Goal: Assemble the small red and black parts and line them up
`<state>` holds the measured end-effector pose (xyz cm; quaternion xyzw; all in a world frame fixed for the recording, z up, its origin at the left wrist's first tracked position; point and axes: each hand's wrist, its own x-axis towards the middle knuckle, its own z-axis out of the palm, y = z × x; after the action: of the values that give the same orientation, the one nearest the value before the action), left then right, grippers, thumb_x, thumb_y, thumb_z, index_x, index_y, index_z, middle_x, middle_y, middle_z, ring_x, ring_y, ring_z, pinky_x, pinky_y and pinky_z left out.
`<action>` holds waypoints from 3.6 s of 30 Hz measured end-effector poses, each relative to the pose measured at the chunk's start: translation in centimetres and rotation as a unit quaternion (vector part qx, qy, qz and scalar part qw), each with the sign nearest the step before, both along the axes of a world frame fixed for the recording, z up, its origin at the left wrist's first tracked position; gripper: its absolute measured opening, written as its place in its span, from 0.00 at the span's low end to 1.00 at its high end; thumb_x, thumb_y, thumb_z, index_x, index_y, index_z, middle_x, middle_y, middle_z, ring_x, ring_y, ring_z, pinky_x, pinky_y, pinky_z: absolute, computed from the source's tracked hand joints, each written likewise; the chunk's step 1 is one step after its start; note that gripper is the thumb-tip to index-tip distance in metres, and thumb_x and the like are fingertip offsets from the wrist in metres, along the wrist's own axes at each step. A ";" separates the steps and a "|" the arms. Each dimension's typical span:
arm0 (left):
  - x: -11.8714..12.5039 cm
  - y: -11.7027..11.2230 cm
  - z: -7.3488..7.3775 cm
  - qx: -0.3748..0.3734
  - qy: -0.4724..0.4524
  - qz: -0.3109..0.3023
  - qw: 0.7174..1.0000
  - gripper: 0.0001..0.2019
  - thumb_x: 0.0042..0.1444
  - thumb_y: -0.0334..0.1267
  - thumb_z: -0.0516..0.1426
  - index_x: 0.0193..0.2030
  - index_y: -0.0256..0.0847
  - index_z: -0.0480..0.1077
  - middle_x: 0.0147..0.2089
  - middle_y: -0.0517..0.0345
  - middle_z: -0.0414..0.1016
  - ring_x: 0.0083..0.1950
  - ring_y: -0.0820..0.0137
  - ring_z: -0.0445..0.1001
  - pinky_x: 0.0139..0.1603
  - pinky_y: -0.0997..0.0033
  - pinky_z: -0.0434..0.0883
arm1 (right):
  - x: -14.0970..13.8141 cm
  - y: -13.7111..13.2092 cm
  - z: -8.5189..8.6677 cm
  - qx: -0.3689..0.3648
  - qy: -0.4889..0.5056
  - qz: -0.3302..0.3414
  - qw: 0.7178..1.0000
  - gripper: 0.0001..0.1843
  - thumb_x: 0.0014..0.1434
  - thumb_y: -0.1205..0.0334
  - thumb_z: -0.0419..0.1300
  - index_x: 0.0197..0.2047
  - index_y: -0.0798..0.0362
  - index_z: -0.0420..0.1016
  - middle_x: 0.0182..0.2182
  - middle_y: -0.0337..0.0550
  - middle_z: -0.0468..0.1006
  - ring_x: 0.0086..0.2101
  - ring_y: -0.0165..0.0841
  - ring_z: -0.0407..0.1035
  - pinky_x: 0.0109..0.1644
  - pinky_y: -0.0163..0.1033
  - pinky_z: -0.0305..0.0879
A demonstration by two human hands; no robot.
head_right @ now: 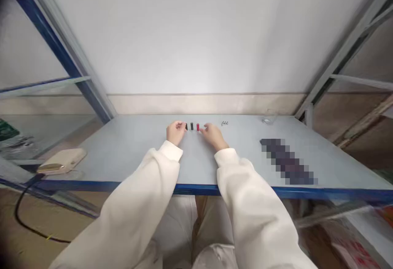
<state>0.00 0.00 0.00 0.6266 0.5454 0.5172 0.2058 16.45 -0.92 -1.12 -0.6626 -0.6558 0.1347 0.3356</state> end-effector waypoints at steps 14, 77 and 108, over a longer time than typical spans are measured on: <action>0.2 -0.5 -0.2 0.016 0.020 0.001 1.000 0.08 0.53 0.38 0.52 0.26 0.40 0.68 0.22 0.59 0.71 0.28 0.71 0.71 0.35 0.73 0.67 | 1.6 -0.1 -0.2 0.042 0.032 -0.047 0.998 0.12 0.56 0.62 0.52 0.36 0.57 0.76 0.33 0.49 0.78 0.35 0.35 0.70 0.40 0.37 0.62; 0.8 -1.4 0.2 0.024 0.028 -0.035 0.999 0.08 0.54 0.38 0.53 0.27 0.40 0.69 0.22 0.60 0.72 0.26 0.73 0.70 0.34 0.73 0.67 | -0.8 0.8 0.0 0.064 0.101 0.016 0.993 0.07 0.52 0.63 0.57 0.35 0.54 0.74 0.35 0.45 0.79 0.35 0.33 0.71 0.43 0.39 0.63; 1.2 -1.5 0.6 -0.052 -0.136 -0.193 0.970 0.08 0.52 0.35 0.57 0.38 0.35 0.69 0.39 0.47 0.76 0.33 0.70 0.76 0.21 0.78 0.68 | -0.6 -1.7 1.7 -0.049 0.303 0.097 0.947 0.31 0.59 0.36 0.42 0.29 0.55 0.70 0.22 0.44 0.73 0.19 0.30 0.65 0.27 0.37 0.62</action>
<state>1.19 -1.45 0.60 0.6323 0.4078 0.5186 0.4062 15.82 -2.60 0.58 -0.5390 -0.5770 0.3932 0.4711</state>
